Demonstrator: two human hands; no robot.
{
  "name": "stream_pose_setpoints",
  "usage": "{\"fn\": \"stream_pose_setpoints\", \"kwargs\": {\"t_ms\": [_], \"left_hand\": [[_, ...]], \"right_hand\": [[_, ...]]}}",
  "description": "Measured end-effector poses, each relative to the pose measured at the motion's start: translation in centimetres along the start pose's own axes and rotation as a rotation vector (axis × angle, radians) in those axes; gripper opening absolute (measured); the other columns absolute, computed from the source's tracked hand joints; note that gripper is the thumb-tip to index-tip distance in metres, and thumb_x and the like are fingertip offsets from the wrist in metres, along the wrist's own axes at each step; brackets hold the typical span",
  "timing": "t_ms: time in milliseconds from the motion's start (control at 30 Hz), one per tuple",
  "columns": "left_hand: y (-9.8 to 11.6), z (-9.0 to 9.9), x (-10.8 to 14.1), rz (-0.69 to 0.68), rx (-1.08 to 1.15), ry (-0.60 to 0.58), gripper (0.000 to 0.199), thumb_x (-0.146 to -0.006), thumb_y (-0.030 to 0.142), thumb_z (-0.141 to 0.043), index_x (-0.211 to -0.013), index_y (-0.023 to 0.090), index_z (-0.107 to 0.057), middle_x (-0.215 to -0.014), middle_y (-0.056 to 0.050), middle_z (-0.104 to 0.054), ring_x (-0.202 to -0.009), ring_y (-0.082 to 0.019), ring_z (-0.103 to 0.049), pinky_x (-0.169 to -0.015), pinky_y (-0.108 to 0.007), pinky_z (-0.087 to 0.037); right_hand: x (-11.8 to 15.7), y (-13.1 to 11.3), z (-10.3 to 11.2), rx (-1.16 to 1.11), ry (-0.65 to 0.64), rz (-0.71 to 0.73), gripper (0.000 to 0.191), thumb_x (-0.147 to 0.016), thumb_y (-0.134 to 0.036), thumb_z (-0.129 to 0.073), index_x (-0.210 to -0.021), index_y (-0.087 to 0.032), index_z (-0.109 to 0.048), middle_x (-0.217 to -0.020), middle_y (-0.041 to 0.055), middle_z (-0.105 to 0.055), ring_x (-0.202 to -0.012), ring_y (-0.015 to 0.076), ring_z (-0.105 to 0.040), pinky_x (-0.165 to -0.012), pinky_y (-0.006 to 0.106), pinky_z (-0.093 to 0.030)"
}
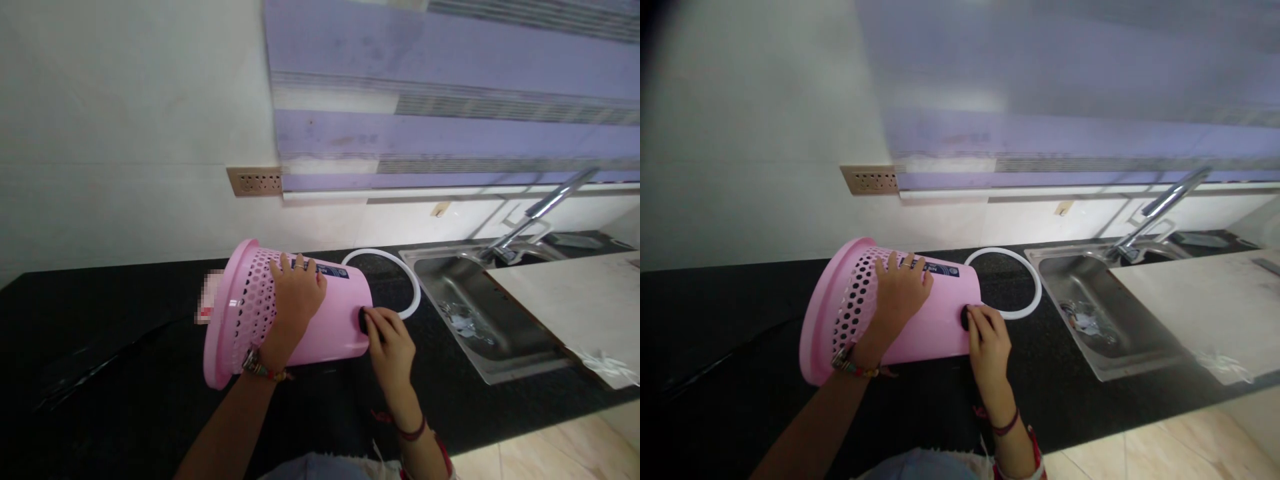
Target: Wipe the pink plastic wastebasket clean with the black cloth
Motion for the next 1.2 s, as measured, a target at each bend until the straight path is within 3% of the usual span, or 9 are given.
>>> {"fn": "stream_pose_setpoints", "kwargs": {"t_ms": [167,367,667,767,867,1067,1200], "left_hand": [[-0.1,-0.1,0.0,-0.009,-0.019,0.011,0.034,-0.083,0.028,-0.039,-0.103,0.014,-0.063,-0.117,-0.013,-0.061,-0.117,-0.039,-0.043,-0.097,-0.059,-0.027],[-0.1,-0.4,-0.4,-0.028,-0.03,0.042,0.032,-0.083,0.026,-0.039,-0.099,0.015,-0.065,-0.109,-0.014,-0.064,-0.112,-0.038,-0.046,-0.095,-0.06,-0.028],[-0.3,-0.8,-1.0,-0.035,-0.036,0.018,0.036,-0.083,0.027,-0.037,-0.1,0.013,-0.065,-0.11,-0.014,-0.063,-0.111,-0.04,-0.045,-0.094,-0.061,-0.027],[-0.4,-1.1,-1.8,-0.04,-0.06,-0.023,0.036,-0.083,0.028,-0.036,-0.096,0.014,-0.066,-0.104,-0.014,-0.065,-0.104,-0.038,-0.049,-0.09,-0.059,-0.029],[-0.5,-1.2,-2.8,-0.037,-0.07,-0.063,0.037,-0.084,0.029,-0.035,-0.094,0.015,-0.067,-0.101,-0.014,-0.066,-0.101,-0.036,-0.051,-0.088,-0.056,-0.03],[-0.7,-2.0,-5.0,-0.031,-0.067,-0.173,0.04,-0.084,0.03,-0.032,-0.097,0.013,-0.066,-0.104,-0.016,-0.066,-0.099,-0.035,-0.053,-0.086,-0.054,-0.03],[-0.9,-2.8,-6.1,-0.029,-0.091,-0.239,0.04,-0.084,0.031,-0.032,-0.098,0.014,-0.066,-0.107,-0.016,-0.065,-0.099,-0.036,-0.053,-0.085,-0.053,-0.03]], "right_hand": [[2.5,-0.6,-1.5,0.066,-0.043,0.084,0.028,-0.085,-0.011,-0.046,-0.104,-0.018,-0.066,-0.098,0.0119,-0.062,-0.091,0.0211,-0.058,-0.077,0.037,-0.053],[4.7,-1.0,-0.8,-0.05,-0.128,0.13,0.03,-0.083,-0.006,-0.045,-0.101,-0.019,-0.066,-0.091,0.0091,-0.064,-0.086,0.0175,-0.06,-0.072,0.031,-0.055],[-2.9,1.6,-2.8,-0.117,-0.128,0.023,0.02,-0.085,-0.015,-0.048,-0.089,-0.019,-0.068,-0.085,0.0076,-0.069,-0.081,0.0188,-0.063,-0.075,0.034,-0.054],[-3.7,2.1,-3.3,-0.117,-0.143,0.048,0.021,-0.085,-0.016,-0.048,-0.088,-0.018,-0.069,-0.088,0.0094,-0.069,-0.084,0.0201,-0.062,-0.077,0.036,-0.054],[-2.6,1.6,-3.4,-0.113,-0.115,0.066,0.023,-0.085,-0.014,-0.047,-0.094,-0.017,-0.069,-0.095,0.0112,-0.068,-0.092,0.0215,-0.061,-0.082,0.039,-0.052],[2.6,-0.2,-3.2,-0.131,-0.12,0.118,0.033,-0.083,-0.007,-0.047,-0.106,-0.022,-0.066,-0.104,0.0091,-0.066,-0.099,0.0209,-0.06,-0.084,0.041,-0.053],[4.0,0.1,-3.4,-0.117,-0.071,0.146,0.037,-0.082,-0.004,-0.047,-0.107,-0.023,-0.065,-0.105,0.0085,-0.066,-0.099,0.0202,-0.061,-0.084,0.039,-0.054]]}}
Point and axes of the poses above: each hand's wrist, its own x-axis away from the middle knuckle, its own z-axis out of the back of the hand, y = z × x, the point moved 3 cm from there along -x, towards the middle knuckle
